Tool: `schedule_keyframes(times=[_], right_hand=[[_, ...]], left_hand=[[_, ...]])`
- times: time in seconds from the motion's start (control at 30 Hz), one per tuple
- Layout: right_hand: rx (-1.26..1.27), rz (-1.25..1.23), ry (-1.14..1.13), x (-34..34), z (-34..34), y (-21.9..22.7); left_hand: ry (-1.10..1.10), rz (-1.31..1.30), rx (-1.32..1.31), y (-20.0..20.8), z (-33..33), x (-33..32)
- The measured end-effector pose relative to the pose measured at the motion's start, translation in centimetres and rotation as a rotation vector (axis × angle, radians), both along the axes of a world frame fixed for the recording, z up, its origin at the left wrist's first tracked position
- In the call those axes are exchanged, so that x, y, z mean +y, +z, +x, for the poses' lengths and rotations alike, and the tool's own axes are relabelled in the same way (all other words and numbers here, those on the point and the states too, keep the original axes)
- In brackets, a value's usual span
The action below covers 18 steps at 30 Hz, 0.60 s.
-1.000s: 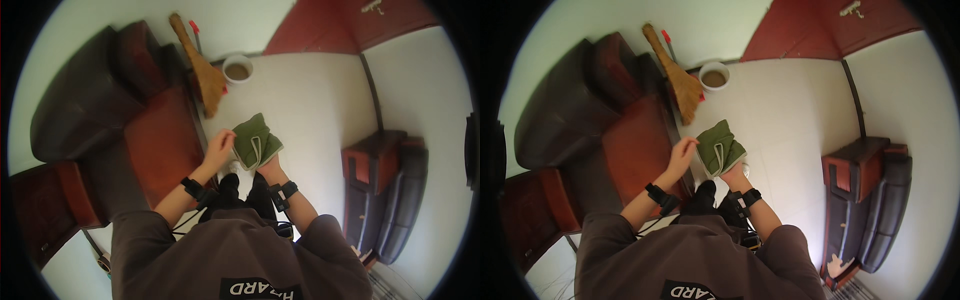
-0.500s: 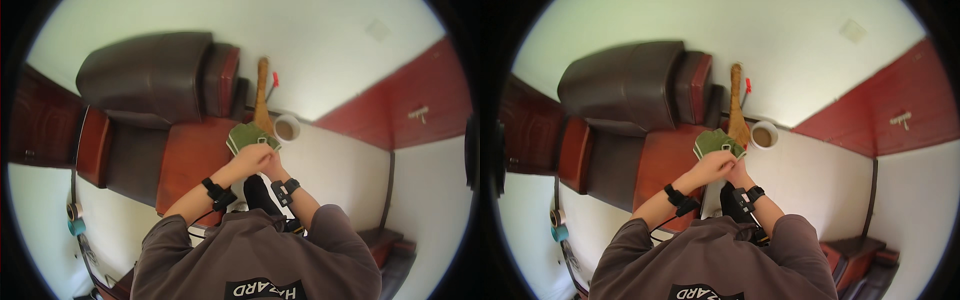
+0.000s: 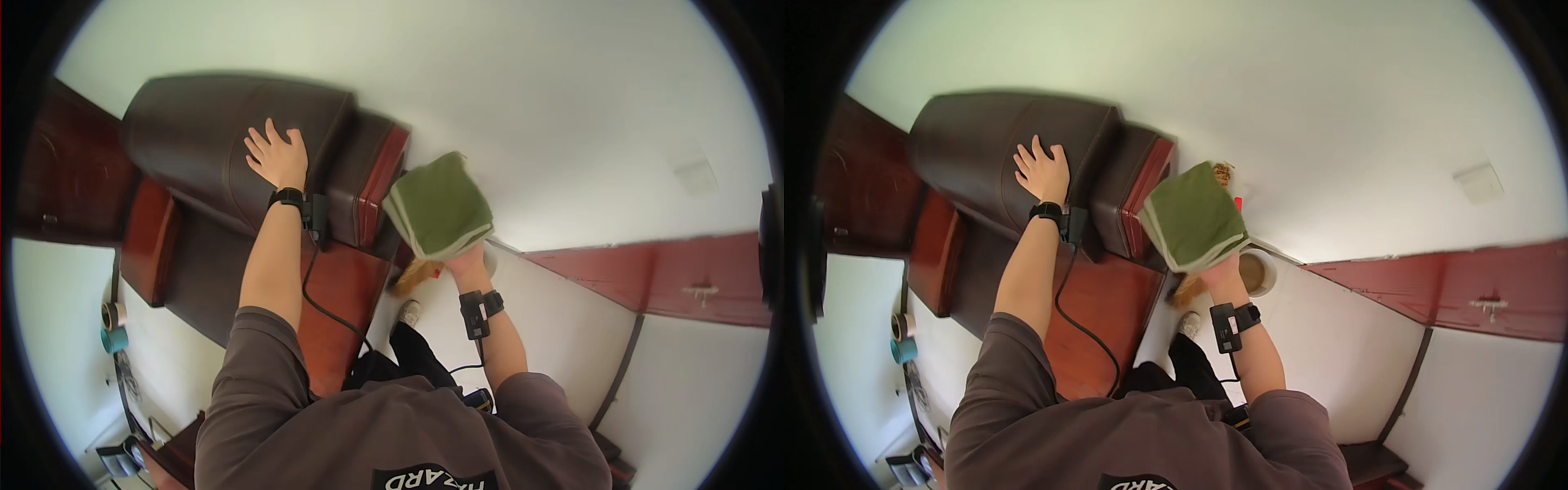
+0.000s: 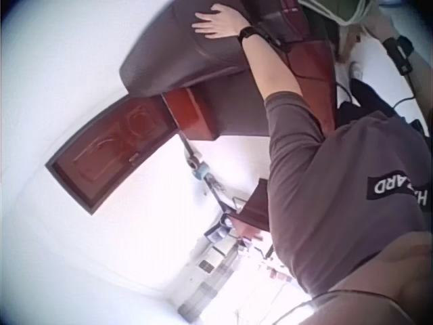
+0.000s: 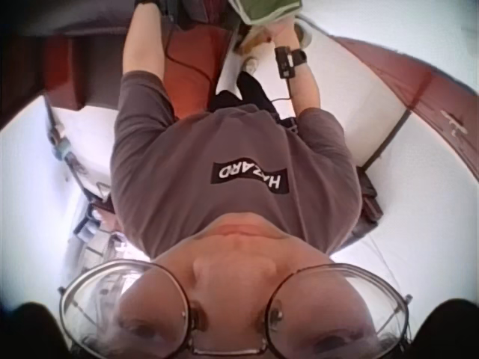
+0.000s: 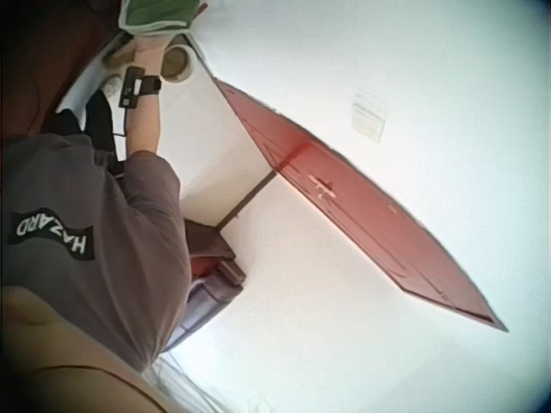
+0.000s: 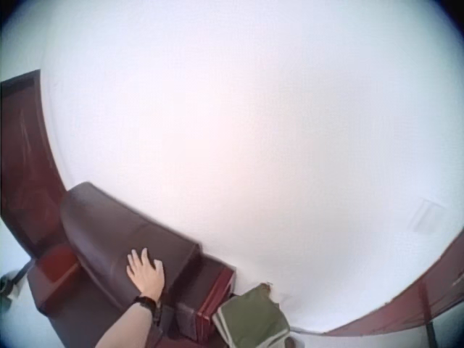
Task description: Cleaning a wooden table and a leather couch with a cloth.
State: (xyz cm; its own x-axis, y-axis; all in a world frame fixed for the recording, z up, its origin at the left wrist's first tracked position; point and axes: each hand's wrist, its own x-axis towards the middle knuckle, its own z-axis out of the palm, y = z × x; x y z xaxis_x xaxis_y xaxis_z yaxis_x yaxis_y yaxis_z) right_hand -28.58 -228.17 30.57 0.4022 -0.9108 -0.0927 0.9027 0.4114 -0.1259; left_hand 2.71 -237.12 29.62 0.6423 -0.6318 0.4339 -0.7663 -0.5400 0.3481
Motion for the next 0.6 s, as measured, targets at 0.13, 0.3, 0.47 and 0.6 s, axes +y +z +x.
schedule_keyframes(times=[0.13, 0.3, 0.47, 0.6], right_hand=[[0.133, 0.022, 0.029, -5.3, 1.5, -0.6], [1.805, -0.949, -0.116, -11.5, 9.4, -5.8], [2.346, -1.307, -0.275, -13.4, 13.7, -6.5], [2.405, -1.307, -0.303, -14.6, 14.3, -6.8]], left_hand=[[0.042, -0.102, -0.070, 0.5, -0.7, 0.0], [0.084, -0.135, -0.101, 0.5, -0.6, -0.1], [0.094, -0.066, -0.017, 0.8, -0.7, 1.1], [0.088, -0.088, 0.003, 0.9, -0.7, 1.0]])
